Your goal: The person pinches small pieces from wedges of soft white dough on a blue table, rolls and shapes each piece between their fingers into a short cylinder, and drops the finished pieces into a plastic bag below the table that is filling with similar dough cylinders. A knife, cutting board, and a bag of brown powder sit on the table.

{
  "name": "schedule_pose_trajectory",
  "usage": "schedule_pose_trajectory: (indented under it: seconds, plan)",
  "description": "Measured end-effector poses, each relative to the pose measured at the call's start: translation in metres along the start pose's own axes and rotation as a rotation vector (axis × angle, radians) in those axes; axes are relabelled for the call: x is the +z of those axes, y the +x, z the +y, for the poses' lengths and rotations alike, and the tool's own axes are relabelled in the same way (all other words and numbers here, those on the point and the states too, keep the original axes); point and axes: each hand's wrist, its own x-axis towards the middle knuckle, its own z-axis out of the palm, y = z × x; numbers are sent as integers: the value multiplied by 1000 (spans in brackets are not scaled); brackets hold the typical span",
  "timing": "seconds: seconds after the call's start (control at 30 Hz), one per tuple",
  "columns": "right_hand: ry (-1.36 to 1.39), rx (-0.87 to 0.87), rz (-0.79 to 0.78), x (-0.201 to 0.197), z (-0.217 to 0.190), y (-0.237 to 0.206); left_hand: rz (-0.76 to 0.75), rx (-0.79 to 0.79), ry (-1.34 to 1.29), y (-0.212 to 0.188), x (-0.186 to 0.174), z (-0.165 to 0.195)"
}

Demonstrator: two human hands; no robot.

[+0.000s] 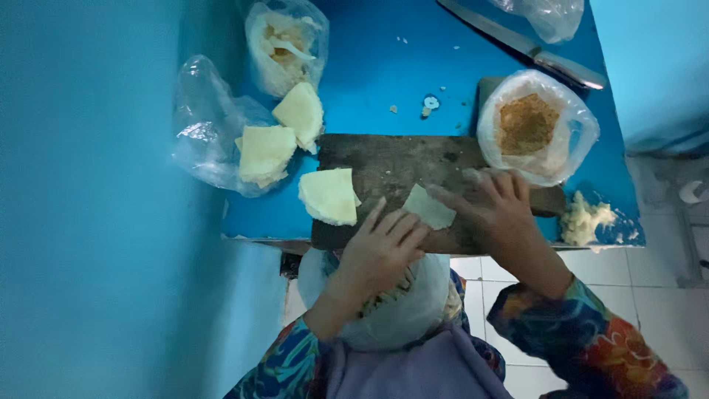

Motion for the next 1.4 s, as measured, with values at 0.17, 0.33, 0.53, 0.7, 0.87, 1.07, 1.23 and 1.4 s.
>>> schedule_pose_trajectory:
  seconds: [0.17, 0.33, 0.53, 0.7, 0.87, 1.07, 1.23, 1.4]
  plan:
    - [-203, -159, -119, 0, -5, 27, -9, 15, -22, -3, 1, 0]
    - [-475, -319, -242, 13, -4, 36, -5, -4, -42, 0, 2, 1]
    - [-304, -195, -105, 1, -7, 33, -10, -241, 8, -6, 7, -1]
    - [-119, -43, -55, -10, -14, 31, 46, -150, 7, -20, 14, -12]
    - [433, 105, -65, -21, -23, 43, -136, -236, -160, -21, 18, -15]
    - [726, -298, -191, -31, -47, 90, -183, -230, -114, -18, 13, -16]
    - [835, -288, -517, -47, -54, 122, -257, -120, -76, -19, 11, -21]
    - [881, -260, -690, -62, -48, 137, -330, 11, 144, -16, -4, -24]
